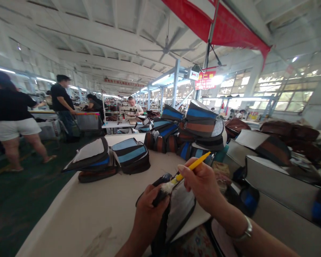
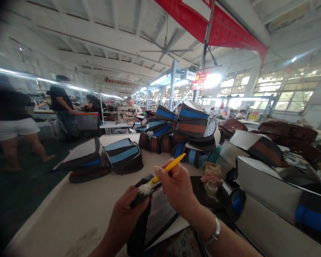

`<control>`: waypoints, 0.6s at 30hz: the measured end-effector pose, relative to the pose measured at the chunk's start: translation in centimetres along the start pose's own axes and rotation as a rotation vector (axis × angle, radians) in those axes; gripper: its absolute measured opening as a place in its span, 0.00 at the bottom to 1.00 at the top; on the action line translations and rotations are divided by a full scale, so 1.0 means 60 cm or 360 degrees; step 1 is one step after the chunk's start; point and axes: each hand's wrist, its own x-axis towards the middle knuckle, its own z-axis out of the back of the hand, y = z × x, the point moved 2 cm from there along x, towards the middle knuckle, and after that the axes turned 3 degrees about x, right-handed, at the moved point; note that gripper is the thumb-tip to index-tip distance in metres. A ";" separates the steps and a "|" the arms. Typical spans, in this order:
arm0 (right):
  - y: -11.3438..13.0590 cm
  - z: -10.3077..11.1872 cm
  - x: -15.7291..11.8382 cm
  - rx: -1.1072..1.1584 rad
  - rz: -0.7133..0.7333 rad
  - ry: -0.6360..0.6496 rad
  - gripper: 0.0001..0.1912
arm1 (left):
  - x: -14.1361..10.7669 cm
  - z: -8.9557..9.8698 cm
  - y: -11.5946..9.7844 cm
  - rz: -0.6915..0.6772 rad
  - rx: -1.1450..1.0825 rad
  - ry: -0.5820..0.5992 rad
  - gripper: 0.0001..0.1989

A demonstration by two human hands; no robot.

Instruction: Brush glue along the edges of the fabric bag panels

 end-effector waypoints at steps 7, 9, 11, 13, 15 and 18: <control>0.001 -0.003 0.014 -0.0037 0.0147 -0.0173 0.15 | -0.011 -0.002 0.002 0.0055 0.0036 0.0070 0.11; 0.003 -0.004 0.005 0.0054 0.0126 -0.0144 0.15 | -0.008 -0.001 0.003 0.0064 0.0048 0.0064 0.10; -0.001 -0.007 -0.001 -0.0002 0.0141 -0.0100 0.14 | -0.004 -0.002 0.003 0.0061 0.0052 0.0054 0.09; -0.007 -0.007 -0.003 -0.0148 0.0192 -0.0119 0.14 | -0.003 -0.004 0.005 0.0050 0.0065 0.0058 0.09; -0.009 -0.002 -0.003 -0.0164 0.0247 -0.0223 0.14 | -0.007 -0.006 0.010 0.0040 0.0106 0.0048 0.10; -0.008 0.014 -0.016 0.0086 0.0210 -0.0333 0.14 | -0.024 0.000 0.035 0.0040 0.0267 -0.0232 0.17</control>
